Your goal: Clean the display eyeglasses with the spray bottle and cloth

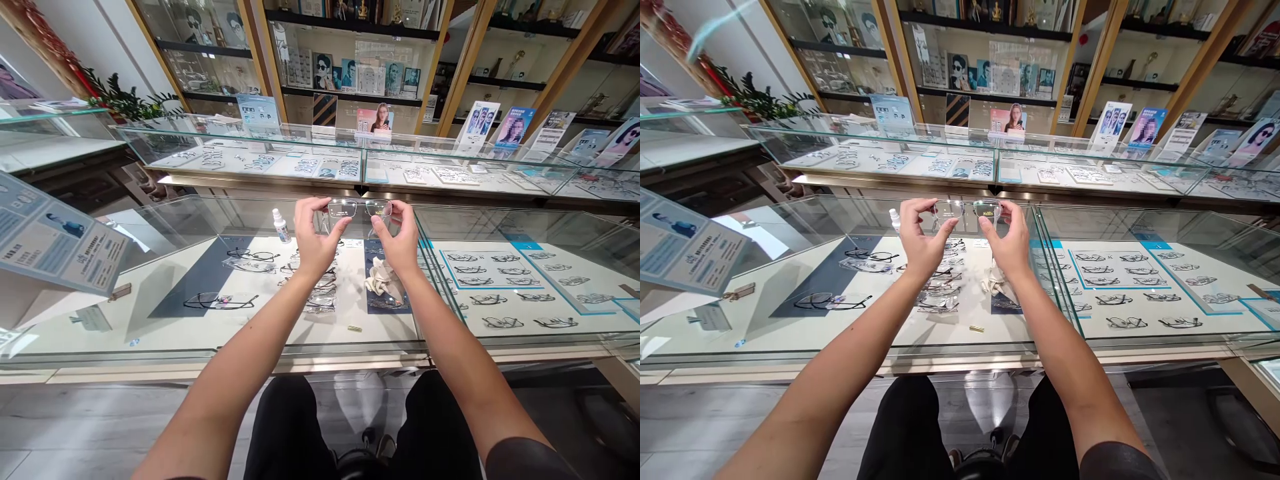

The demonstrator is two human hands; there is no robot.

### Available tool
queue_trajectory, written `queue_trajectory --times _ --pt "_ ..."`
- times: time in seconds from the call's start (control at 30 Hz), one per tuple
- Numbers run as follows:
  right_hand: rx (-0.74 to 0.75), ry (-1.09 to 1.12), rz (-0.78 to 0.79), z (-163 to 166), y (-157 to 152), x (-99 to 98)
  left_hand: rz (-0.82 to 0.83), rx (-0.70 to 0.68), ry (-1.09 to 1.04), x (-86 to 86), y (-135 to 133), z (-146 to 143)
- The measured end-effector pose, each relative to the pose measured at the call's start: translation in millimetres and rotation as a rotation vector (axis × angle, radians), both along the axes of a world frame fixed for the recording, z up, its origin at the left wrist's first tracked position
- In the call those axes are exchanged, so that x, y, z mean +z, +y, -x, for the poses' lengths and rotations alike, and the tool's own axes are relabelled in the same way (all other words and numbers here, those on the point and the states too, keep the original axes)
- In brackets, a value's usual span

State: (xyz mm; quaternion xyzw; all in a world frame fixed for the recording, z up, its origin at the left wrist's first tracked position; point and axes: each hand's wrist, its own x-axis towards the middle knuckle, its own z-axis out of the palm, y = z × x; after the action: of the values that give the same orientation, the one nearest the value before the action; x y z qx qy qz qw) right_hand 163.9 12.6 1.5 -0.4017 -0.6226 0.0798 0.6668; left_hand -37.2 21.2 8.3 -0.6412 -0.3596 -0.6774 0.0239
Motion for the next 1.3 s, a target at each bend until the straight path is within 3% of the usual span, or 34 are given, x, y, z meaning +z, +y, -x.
queue_trajectory --times 0.3,0.73,1.3 --pt "0.047 0.084 0.079 5.3 1.2 -5.8 -0.036 0.031 -0.036 -6.3 -1.4 -3.8" --pt "-0.023 0.096 0.079 14.6 -7.0 -4.4 0.044 0.018 -0.092 -9.6 0.1 -6.4" --pt "-0.139 0.017 -0.03 17.2 -11.0 -3.7 0.08 0.03 -0.149 -10.5 -0.1 -8.5"
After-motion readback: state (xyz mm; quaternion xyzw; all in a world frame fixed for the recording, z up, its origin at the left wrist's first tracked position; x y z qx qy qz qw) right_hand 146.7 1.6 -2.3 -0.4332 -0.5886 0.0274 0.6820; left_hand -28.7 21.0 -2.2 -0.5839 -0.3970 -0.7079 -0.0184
